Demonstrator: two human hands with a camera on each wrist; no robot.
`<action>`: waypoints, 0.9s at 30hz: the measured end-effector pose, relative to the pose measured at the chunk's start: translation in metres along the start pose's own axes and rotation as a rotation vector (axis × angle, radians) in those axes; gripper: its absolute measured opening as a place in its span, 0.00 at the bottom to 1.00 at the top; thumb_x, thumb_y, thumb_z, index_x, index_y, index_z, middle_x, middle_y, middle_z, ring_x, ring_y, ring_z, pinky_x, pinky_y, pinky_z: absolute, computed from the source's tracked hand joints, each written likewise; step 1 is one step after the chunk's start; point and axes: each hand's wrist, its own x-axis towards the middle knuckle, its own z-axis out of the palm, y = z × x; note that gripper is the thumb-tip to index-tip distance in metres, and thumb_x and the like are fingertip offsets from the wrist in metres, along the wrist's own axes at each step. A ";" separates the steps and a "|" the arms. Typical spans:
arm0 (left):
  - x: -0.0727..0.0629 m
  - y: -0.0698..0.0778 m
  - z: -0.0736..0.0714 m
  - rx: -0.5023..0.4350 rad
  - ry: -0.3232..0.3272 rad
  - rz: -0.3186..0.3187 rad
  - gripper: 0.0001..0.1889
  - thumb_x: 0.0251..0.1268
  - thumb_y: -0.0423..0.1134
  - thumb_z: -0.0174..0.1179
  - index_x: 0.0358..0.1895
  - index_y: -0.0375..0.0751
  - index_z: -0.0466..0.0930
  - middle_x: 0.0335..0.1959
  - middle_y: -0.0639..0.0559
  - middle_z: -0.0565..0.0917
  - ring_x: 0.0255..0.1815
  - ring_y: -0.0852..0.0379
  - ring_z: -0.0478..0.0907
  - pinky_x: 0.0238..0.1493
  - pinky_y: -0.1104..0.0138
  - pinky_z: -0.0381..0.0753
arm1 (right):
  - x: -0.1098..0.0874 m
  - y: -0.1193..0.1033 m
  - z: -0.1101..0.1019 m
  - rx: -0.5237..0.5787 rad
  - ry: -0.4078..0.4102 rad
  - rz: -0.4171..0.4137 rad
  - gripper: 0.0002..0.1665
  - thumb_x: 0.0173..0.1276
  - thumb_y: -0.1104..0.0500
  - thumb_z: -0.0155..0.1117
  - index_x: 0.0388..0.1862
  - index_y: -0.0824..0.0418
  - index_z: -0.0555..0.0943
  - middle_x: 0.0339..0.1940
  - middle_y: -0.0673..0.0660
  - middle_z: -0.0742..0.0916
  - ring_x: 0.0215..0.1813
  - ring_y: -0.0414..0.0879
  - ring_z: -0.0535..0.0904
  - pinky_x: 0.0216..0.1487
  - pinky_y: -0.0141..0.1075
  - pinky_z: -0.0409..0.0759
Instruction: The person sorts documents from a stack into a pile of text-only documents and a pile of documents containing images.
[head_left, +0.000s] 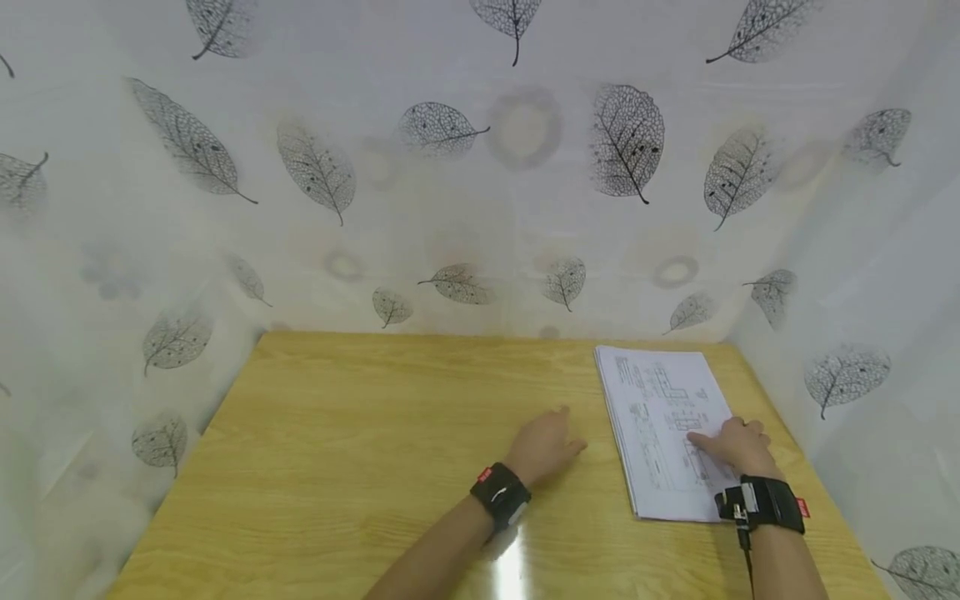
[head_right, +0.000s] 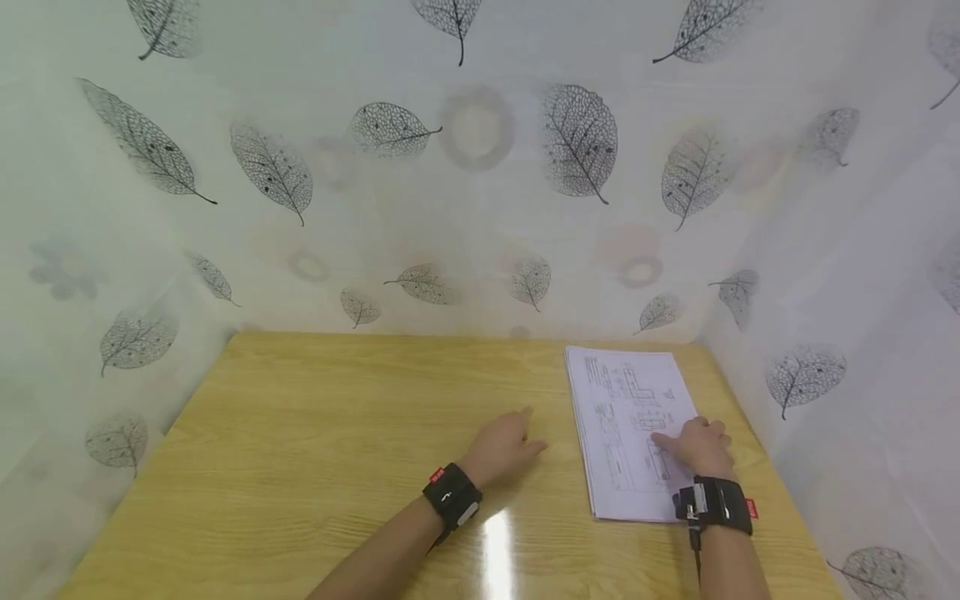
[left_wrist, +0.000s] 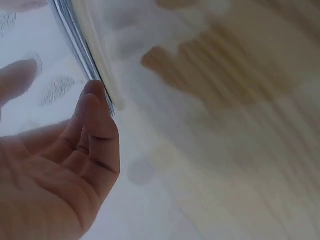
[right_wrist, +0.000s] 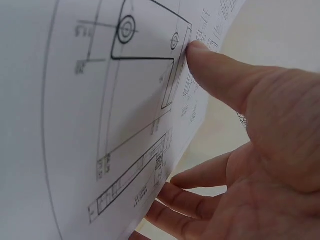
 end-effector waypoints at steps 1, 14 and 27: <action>0.000 0.006 0.002 -0.001 -0.005 -0.005 0.33 0.68 0.56 0.57 0.68 0.35 0.68 0.55 0.44 0.83 0.50 0.53 0.82 0.49 0.65 0.82 | 0.000 0.000 0.000 -0.001 -0.008 -0.001 0.52 0.66 0.41 0.61 0.55 0.92 0.59 0.43 0.80 0.63 0.47 0.72 0.62 0.47 0.58 0.70; 0.017 0.059 0.026 -0.020 -0.121 -0.148 0.38 0.64 0.59 0.60 0.69 0.37 0.65 0.57 0.49 0.79 0.50 0.60 0.79 0.50 0.68 0.79 | -0.002 0.004 -0.002 -0.005 -0.036 0.002 0.48 0.64 0.41 0.64 0.52 0.89 0.67 0.41 0.78 0.68 0.45 0.69 0.65 0.46 0.57 0.70; 0.027 0.084 0.052 -0.028 -0.053 -0.243 0.38 0.63 0.55 0.63 0.69 0.34 0.65 0.56 0.51 0.75 0.42 0.63 0.74 0.51 0.71 0.77 | 0.001 0.002 -0.003 -0.010 -0.040 -0.022 0.50 0.62 0.39 0.65 0.52 0.89 0.68 0.41 0.78 0.68 0.45 0.71 0.65 0.44 0.58 0.72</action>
